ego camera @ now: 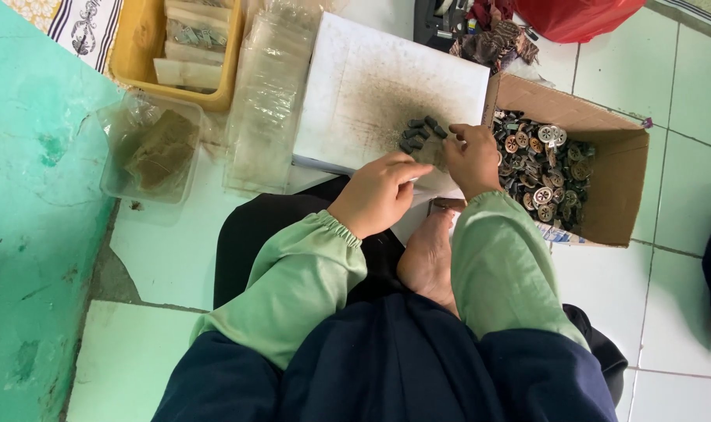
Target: The person sits on the floor and sorts small dark cylindrical parts from a cardboard box filled with metal hardware. They place the parts on a white board, then transfer them into a small plastic bag. The person seals the bag with tape and places it into a yellow container.
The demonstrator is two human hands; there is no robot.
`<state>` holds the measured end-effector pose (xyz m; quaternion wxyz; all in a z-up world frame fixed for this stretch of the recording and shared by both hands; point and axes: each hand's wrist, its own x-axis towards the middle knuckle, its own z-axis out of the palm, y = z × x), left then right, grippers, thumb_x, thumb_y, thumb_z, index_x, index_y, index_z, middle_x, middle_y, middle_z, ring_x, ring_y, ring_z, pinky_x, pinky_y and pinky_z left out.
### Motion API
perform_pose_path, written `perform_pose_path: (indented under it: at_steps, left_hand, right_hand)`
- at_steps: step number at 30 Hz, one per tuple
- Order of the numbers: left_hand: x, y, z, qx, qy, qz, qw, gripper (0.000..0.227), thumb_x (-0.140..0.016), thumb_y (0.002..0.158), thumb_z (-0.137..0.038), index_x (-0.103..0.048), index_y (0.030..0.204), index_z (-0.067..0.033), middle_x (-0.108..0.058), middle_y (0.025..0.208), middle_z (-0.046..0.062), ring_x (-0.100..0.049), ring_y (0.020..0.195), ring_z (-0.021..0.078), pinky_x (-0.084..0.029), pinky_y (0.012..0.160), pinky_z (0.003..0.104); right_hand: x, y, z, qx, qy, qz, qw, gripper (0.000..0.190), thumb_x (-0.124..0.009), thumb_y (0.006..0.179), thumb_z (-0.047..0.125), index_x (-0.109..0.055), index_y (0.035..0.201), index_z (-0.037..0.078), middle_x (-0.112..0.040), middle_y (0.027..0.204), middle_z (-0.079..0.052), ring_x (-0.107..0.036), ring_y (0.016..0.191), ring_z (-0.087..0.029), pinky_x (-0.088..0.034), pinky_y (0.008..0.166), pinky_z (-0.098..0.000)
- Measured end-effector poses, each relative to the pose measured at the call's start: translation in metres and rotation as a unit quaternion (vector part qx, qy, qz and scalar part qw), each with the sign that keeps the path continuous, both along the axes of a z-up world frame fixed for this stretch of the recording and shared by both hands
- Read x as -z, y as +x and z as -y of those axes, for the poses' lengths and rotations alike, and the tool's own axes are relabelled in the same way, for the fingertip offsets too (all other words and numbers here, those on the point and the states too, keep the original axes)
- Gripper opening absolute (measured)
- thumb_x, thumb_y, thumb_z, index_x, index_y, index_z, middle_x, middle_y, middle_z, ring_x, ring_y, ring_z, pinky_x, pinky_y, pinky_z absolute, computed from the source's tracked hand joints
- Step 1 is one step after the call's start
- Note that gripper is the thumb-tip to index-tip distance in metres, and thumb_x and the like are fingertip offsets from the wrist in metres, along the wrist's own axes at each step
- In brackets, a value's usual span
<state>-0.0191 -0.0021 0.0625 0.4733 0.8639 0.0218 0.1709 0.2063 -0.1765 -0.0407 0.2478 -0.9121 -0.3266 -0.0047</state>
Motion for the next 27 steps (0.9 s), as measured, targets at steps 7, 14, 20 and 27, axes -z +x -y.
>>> perform_pose_path:
  at_steps: [7, 14, 20, 27]
  left_hand:
    - [0.03, 0.016, -0.009, -0.006, 0.003, -0.053, 0.999, 0.031, -0.058, 0.091, -0.006, -0.072, 0.119, -0.0065, -0.069, 0.112, 0.012, -0.073, 0.101, 0.0357, -0.062, 0.084, 0.043]
    - [0.047, 0.029, -0.006, -0.007, 0.008, -0.102, 0.995, 0.031, -0.058, 0.093, -0.011, -0.071, 0.121, -0.0101, -0.067, 0.113, 0.007, -0.073, 0.101, 0.0322, -0.062, 0.084, 0.041]
    - [0.005, 0.011, -0.001, -0.012, -0.039, -0.025, 0.999, 0.03, -0.06, 0.089, -0.002, -0.072, 0.117, -0.0032, -0.07, 0.105, 0.013, -0.074, 0.098, 0.0371, -0.063, 0.081, 0.041]
    - [-0.021, -0.009, -0.021, -0.038, -0.059, 0.106, 0.992, 0.035, -0.059, 0.089, 0.003, -0.073, 0.12, -0.0042, -0.072, 0.101, 0.016, -0.073, 0.095, 0.0378, -0.064, 0.077, 0.042]
  right_hand:
    - [-0.01, -0.015, -0.009, -0.033, 0.0, 0.11, 0.993, 0.02, -0.082, 0.084, 0.018, -0.077, 0.101, 0.009, -0.063, 0.092, -0.011, -0.066, 0.086, -0.033, -0.056, 0.079, -0.0434]
    - [-0.111, -0.09, -0.001, -0.112, 0.136, 0.076, 0.981, 0.021, -0.082, 0.087, 0.0, -0.076, 0.107, 0.002, -0.064, 0.097, -0.013, -0.066, 0.087, -0.03, -0.058, 0.074, -0.0382]
    - [-0.114, -0.084, 0.006, -0.133, 0.162, 0.03, 0.977, 0.024, -0.081, 0.089, 0.001, -0.076, 0.113, 0.002, -0.067, 0.1, -0.014, -0.067, 0.086, -0.028, -0.057, 0.074, -0.0375]
    - [-0.057, -0.042, -0.008, -0.039, 0.134, -0.034, 0.99, 0.014, -0.075, 0.097, 0.011, -0.076, 0.11, 0.006, -0.068, 0.094, -0.011, -0.067, 0.08, -0.023, -0.056, 0.069, -0.0362]
